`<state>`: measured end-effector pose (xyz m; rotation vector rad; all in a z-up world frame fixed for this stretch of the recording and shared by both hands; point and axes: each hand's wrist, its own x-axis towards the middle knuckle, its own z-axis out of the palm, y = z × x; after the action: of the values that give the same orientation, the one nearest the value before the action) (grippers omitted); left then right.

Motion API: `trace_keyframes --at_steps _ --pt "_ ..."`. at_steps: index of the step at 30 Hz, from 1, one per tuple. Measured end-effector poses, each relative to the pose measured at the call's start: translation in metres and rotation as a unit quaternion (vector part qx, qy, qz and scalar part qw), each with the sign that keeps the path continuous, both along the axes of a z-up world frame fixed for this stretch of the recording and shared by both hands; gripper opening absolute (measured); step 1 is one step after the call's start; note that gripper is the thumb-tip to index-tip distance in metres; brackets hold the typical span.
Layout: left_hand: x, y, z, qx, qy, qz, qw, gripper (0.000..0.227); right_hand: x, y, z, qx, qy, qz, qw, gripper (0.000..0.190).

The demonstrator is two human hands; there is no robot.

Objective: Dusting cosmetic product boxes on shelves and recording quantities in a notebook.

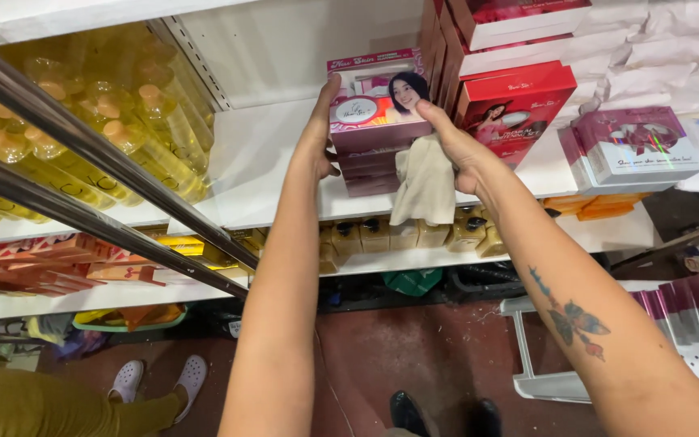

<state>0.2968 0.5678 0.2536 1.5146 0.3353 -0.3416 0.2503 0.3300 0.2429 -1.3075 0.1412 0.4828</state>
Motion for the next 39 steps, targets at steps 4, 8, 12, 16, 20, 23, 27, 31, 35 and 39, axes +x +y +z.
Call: trace_keyframes --at_steps 4,8,12,16,20,23,27,31,35,39 --pt "-0.026 -0.003 0.029 0.004 0.015 -0.027 1.000 0.121 -0.026 0.009 0.025 -0.107 0.004 -0.027 0.994 0.093" --pt "-0.036 -0.009 0.016 -0.039 -0.057 -0.035 0.997 0.106 -0.032 0.004 0.018 -0.041 -0.014 0.014 0.999 0.090" --pt "-0.040 -0.005 -0.027 -0.032 -0.163 -0.010 0.986 0.101 -0.028 -0.007 -0.020 -0.099 -0.057 -0.036 0.993 0.091" --pt "-0.055 -0.016 -0.070 0.071 -0.303 0.042 0.949 0.094 -0.033 -0.007 -0.069 -0.135 -0.267 -0.003 0.954 0.086" --pt "-0.068 -0.022 -0.082 0.044 -0.331 0.081 0.939 0.074 -0.028 -0.010 -0.075 -0.208 -0.376 -0.010 0.903 0.090" --pt "-0.079 -0.025 -0.087 0.051 -0.336 0.099 0.935 0.069 -0.033 -0.012 -0.075 -0.234 -0.424 -0.001 0.875 0.091" --pt "-0.091 -0.027 -0.102 0.007 -0.356 0.100 0.929 0.062 -0.050 -0.008 -0.076 -0.306 -0.403 -0.019 0.862 0.091" --pt "-0.098 -0.024 -0.125 0.005 -0.359 0.112 0.927 0.059 -0.061 -0.007 -0.101 -0.323 -0.433 -0.046 0.840 0.095" --pt "-0.111 -0.024 -0.124 -0.011 -0.348 0.091 0.933 0.061 -0.065 0.001 -0.109 -0.377 -0.417 -0.060 0.825 0.096" --pt "-0.112 -0.010 -0.149 -0.015 -0.301 0.083 0.950 0.060 -0.064 0.002 -0.117 -0.398 -0.439 -0.070 0.802 0.101"
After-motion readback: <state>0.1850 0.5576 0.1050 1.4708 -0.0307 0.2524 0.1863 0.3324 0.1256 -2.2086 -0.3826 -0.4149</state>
